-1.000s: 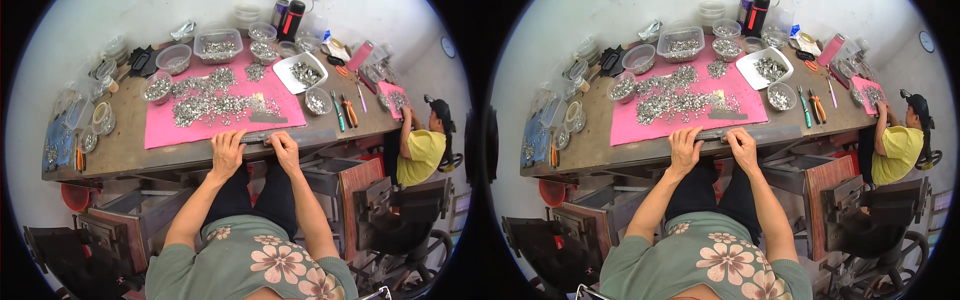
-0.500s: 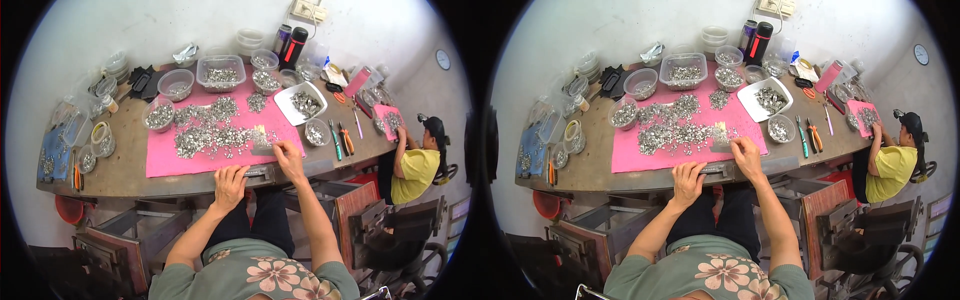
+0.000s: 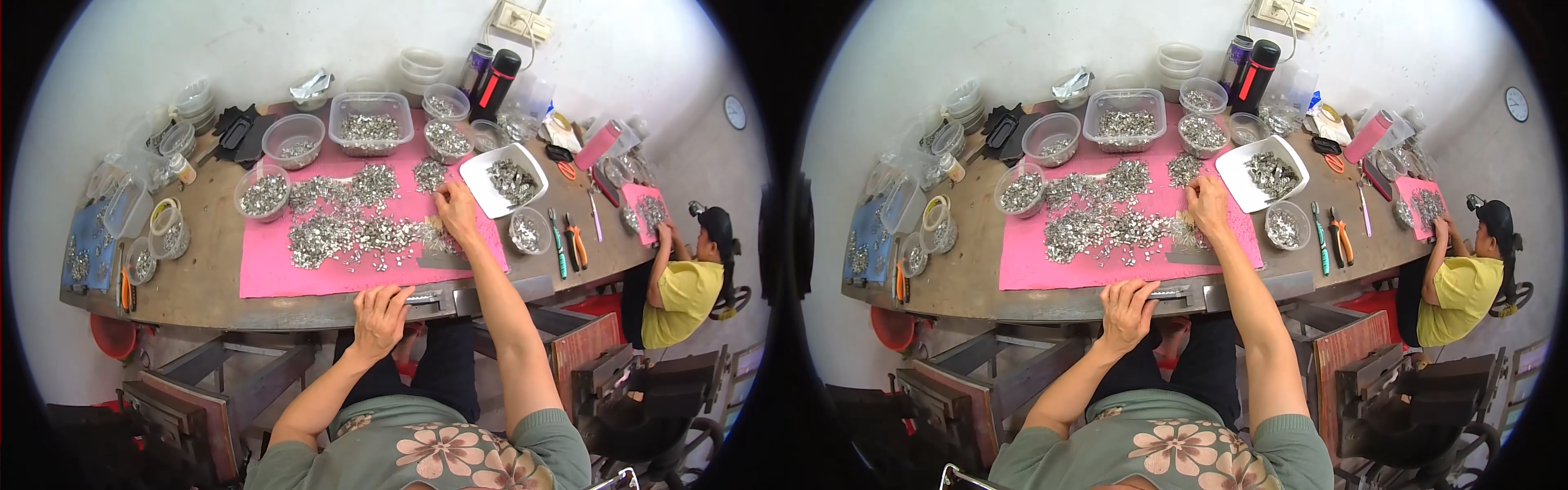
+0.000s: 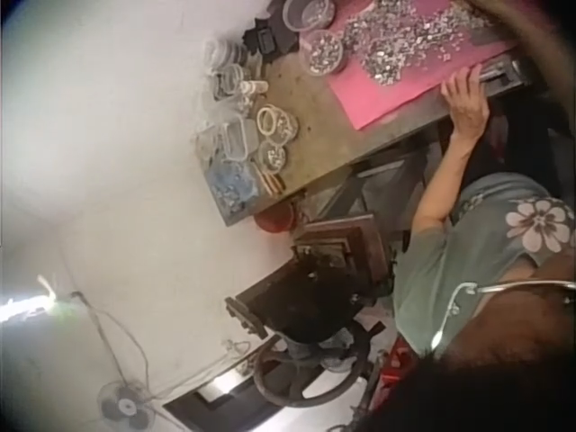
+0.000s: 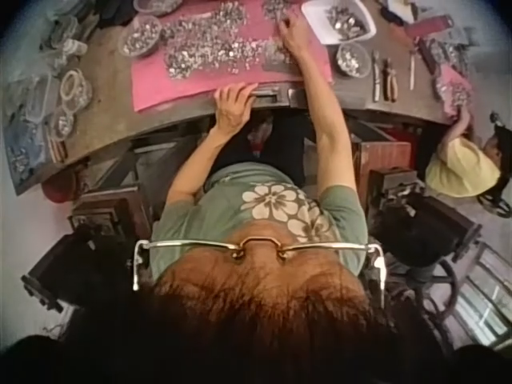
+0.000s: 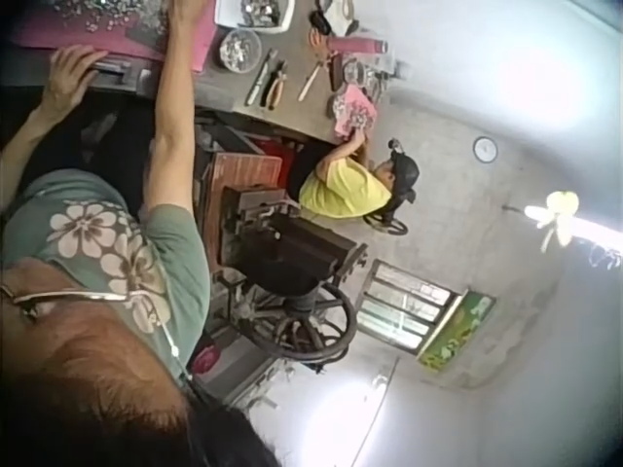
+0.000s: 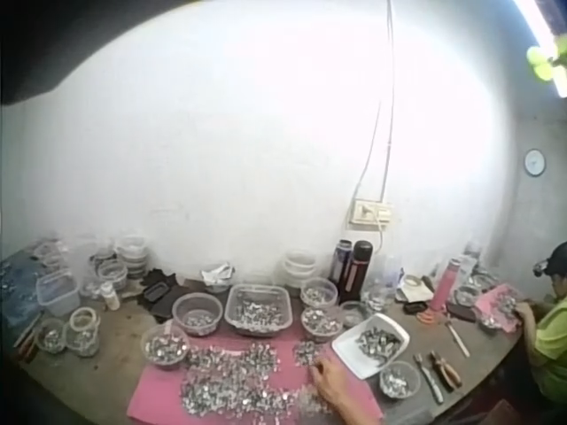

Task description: The person arranges small metal pieces into a metal fixture by hand, inserts the fixture into a manual press machine, turns the wheel to press it, and resumes arranging metal pieces into the fixture.

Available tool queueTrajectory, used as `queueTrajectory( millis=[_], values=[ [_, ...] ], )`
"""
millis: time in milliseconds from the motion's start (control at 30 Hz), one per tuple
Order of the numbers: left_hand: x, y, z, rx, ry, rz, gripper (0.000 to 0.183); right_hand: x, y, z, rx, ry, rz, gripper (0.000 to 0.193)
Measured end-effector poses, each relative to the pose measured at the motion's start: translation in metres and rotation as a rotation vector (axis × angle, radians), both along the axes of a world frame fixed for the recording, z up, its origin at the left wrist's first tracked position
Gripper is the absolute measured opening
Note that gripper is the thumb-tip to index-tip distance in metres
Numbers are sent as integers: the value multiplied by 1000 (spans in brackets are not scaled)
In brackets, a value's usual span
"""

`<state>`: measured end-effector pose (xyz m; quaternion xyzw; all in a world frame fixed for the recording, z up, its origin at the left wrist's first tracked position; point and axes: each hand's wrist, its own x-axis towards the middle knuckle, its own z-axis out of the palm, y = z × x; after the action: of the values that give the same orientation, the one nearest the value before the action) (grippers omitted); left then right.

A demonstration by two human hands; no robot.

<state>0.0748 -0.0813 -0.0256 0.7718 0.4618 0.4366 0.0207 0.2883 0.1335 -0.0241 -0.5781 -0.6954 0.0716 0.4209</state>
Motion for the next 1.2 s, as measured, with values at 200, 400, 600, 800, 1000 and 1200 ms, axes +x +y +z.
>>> queueTrajectory(
  millis=[200, 400, 600, 800, 1000, 1200],
  values=[
    [-2, -2, -2, 7, 1, 12, 48, 24, -27, 11, -26, -237, 35, 9],
    [-1, -5, -2, 6, 10, 13, 49, 15, -23, 9, -8, -66, 20, 10],
    [0, -2, 1, -20, -6, 7, 48, 9, -38, 22, -16, -40, 125, 11],
    [2, 2, -1, -15, -8, 21, 45, -1, -158, 45, -402, 398, 271, 11],
    [6, -2, -5, 19, -29, 52, 41, -14, -202, 27, -257, 399, 306, 9],
    [9, 0, -8, 13, -51, 83, 40, -21, -198, 27, -143, 275, 284, 10]
  ],
)
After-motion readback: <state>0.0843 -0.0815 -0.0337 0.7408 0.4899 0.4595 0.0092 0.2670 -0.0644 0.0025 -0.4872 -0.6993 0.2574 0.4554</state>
